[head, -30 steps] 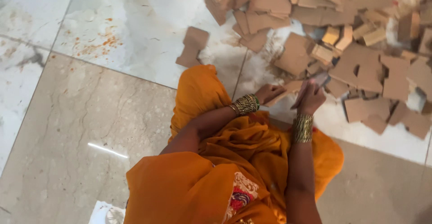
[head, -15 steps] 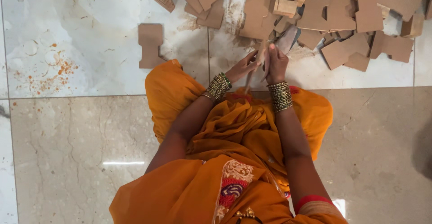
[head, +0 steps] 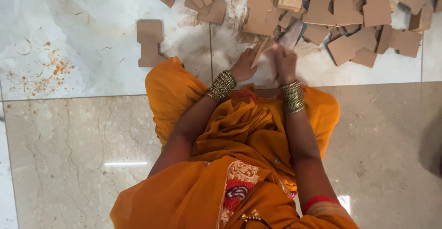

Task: The person sits on the floor and repeatedly sands the edges of small cardboard pieces using a sanding block. They pick up each piece, rub its edges, and place it into a growing stack to the left.

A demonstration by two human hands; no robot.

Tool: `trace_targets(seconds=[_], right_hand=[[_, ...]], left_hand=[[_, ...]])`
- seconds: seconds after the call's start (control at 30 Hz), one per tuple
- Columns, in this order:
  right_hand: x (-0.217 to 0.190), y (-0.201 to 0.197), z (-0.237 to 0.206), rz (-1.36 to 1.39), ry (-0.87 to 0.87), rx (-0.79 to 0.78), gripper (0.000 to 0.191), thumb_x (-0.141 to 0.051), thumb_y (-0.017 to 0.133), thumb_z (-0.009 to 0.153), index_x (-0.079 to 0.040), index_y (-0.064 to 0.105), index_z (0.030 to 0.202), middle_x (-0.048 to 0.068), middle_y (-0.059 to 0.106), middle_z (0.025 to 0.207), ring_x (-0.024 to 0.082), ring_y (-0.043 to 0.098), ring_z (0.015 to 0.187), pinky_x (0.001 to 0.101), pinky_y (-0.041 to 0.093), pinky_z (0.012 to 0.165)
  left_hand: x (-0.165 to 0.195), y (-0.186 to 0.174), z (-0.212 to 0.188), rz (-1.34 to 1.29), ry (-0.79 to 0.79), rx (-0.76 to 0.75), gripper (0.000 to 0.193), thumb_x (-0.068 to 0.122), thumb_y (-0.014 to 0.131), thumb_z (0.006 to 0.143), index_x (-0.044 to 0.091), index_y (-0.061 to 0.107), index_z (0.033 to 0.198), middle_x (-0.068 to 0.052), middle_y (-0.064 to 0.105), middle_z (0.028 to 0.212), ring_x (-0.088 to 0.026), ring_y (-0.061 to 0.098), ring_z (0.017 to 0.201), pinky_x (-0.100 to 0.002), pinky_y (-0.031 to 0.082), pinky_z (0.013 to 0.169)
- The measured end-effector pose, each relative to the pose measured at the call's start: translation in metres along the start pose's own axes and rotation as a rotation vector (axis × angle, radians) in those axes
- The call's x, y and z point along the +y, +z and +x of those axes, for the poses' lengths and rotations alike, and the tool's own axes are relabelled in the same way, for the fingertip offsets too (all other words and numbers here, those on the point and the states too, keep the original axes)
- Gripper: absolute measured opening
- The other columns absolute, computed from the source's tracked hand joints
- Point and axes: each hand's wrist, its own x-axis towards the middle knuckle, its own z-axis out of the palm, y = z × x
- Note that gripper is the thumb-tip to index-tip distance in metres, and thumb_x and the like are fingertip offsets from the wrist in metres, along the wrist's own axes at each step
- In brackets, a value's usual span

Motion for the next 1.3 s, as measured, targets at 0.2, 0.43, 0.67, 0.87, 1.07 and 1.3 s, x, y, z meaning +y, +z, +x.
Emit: trace_targets(seconds=[0.2,0.43,0.67,0.87,1.07,1.3], right_hand=[[0.013,0.019,-0.038,-0.351,-0.182,-0.06,0.028,-0.022,0.071,0.101,0.002,0.071,0.087,0.001,0.063,0.069,0.005,0.052,0.062,0.0255,0.043,0.054],[0.003,0.002,0.019,-0.281,-0.195,0.206,0.037,-0.028,0.075,0.099,0.003,0.067,0.081,0.001,0.061,0.066,0.008,0.05,0.06,0.0299,0.042,0.054],[0.027,0.018,-0.023,-0.333,-0.189,0.005,0.036,-0.028,0.075,0.098,0.0,0.064,0.079,-0.003,0.055,0.066,0.005,0.045,0.062,0.0265,0.04,0.054],[-0.002,0.0,0.029,-0.148,-0.194,0.236,0.036,-0.029,0.074,0.1,-0.001,0.069,0.08,-0.002,0.06,0.068,0.006,0.047,0.063,0.0272,0.041,0.055],[0.03,0.023,-0.021,-0.343,-0.302,0.082,0.033,-0.027,0.068,0.101,0.001,0.065,0.085,0.001,0.062,0.067,0.007,0.053,0.061,0.0259,0.044,0.055],[0.013,0.009,0.019,-0.202,-0.186,0.267,0.038,-0.03,0.071,0.101,-0.002,0.063,0.077,-0.002,0.055,0.067,0.008,0.044,0.062,0.0297,0.038,0.054]], left_hand=[[0.0,0.014,-0.004,0.182,0.167,0.185,0.096,0.014,0.073,0.077,-0.001,0.017,0.153,-0.028,0.045,0.136,-0.046,0.046,0.121,-0.053,0.041,0.105],[0.01,0.014,-0.009,0.125,0.042,0.197,0.09,0.002,0.065,0.082,0.001,0.021,0.16,-0.026,0.046,0.137,-0.045,0.048,0.118,-0.049,0.045,0.105],[0.002,0.019,-0.011,0.197,0.199,0.287,0.087,0.005,0.069,0.081,0.002,0.023,0.156,-0.023,0.048,0.142,-0.044,0.048,0.125,-0.048,0.043,0.108],[0.006,0.024,-0.009,0.13,0.093,0.042,0.103,0.003,0.073,0.072,0.0,0.017,0.158,-0.031,0.042,0.137,-0.048,0.044,0.119,-0.048,0.042,0.104],[0.0,0.011,-0.005,-0.029,0.133,0.232,0.089,0.002,0.069,0.087,0.002,0.02,0.16,-0.025,0.049,0.133,-0.044,0.049,0.123,-0.048,0.041,0.109],[0.005,0.022,-0.01,-0.29,0.062,0.087,0.076,-0.005,0.056,0.083,0.005,0.037,0.156,-0.02,0.055,0.126,-0.036,0.057,0.119,-0.042,0.049,0.106]])
